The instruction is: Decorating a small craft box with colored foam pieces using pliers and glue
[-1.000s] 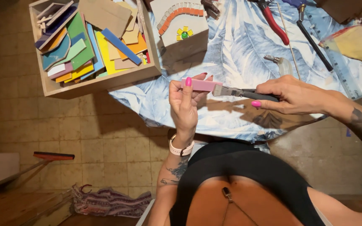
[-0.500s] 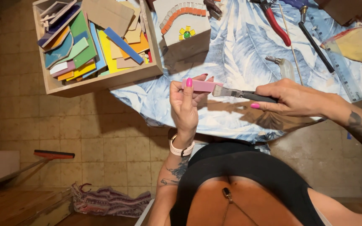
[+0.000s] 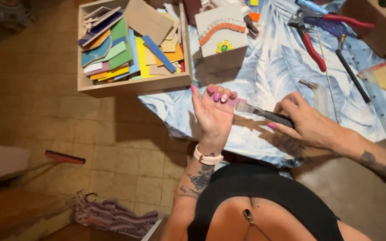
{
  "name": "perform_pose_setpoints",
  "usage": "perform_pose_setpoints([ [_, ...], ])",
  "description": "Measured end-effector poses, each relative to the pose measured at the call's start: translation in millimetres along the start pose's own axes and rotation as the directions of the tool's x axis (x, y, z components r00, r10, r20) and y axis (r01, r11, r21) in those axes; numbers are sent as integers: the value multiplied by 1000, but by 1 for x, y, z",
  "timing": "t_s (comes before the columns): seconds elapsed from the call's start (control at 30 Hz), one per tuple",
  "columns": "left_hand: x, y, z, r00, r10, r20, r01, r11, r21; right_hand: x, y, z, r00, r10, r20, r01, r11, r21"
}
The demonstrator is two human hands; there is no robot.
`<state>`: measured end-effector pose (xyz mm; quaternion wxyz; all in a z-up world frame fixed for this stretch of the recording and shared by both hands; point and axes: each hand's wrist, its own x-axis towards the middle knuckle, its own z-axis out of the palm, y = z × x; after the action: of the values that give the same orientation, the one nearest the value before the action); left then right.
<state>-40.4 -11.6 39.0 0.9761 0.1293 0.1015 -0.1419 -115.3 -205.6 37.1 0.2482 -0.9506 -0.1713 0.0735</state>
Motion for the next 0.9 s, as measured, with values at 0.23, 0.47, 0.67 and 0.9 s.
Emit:
perform_pose_setpoints([
  [0.23, -7, 1, 6, 998, 12, -61, -10, 999, 40, 8, -3, 4, 912, 332, 240, -307, 942, -136],
  [0.47, -7, 1, 4, 997, 80, 2, -80, 996, 48, 16, 0, 4, 920, 318, 228, -318, 947, -37],
  [0.67, -7, 5, 4, 998, 55, -29, -53, 997, 60, 19, -2, 6, 912, 333, 239, -341, 940, -6],
  [0.9, -4, 2, 2, 997, 73, -20, -72, 997, 39, 17, 12, 18, 929, 311, 198, -313, 949, -23],
])
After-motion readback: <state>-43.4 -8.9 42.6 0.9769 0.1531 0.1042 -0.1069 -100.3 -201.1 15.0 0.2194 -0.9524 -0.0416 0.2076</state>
